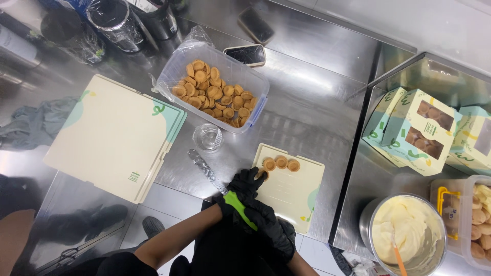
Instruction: Packaging small pastry shells from a storage container into cardboard trays and boxes using an offset spatula.
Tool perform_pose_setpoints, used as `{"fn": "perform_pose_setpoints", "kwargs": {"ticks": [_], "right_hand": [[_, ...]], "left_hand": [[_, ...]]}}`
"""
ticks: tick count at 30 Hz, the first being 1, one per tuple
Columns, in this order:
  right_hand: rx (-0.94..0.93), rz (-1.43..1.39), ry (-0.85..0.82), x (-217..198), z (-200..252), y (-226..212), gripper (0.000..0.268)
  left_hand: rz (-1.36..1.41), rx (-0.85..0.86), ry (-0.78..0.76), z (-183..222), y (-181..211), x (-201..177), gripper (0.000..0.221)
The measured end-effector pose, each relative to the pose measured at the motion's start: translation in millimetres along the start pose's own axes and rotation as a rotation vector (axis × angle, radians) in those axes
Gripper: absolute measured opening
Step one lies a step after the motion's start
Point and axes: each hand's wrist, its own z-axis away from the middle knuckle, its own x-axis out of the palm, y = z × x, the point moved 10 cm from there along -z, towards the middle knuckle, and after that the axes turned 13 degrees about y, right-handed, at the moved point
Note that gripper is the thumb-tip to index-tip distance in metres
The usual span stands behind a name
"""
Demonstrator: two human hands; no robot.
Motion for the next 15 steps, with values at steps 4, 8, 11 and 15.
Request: {"fn": "perform_pose_setpoints", "kwargs": {"ticks": [4,8,11,15], "right_hand": [[0.028,-0.163,0.093,-29.8,-16.1,-45.5,0.04],[0.178,-0.504,0.118,-50.5,-10.3,-71.9,0.047],[0.178,-0.561,0.212,-64.7,-10.8,-68.8,0.047],[0.181,-0.552,0.299,-70.2,-9.1,-67.2,0.048]], "left_hand": [[0.202,-0.089,-0.148,13.7,-22.3,-48.9,0.063],[0.202,-0.202,-0.654,-14.3,-77.7,-105.2,0.035],[0.103,-0.298,-0.167,-92.9,-180.1,-150.1,0.036],[-0.076,-0.312,0.319,-175.0,-288.2,-123.8,0.046]]}}
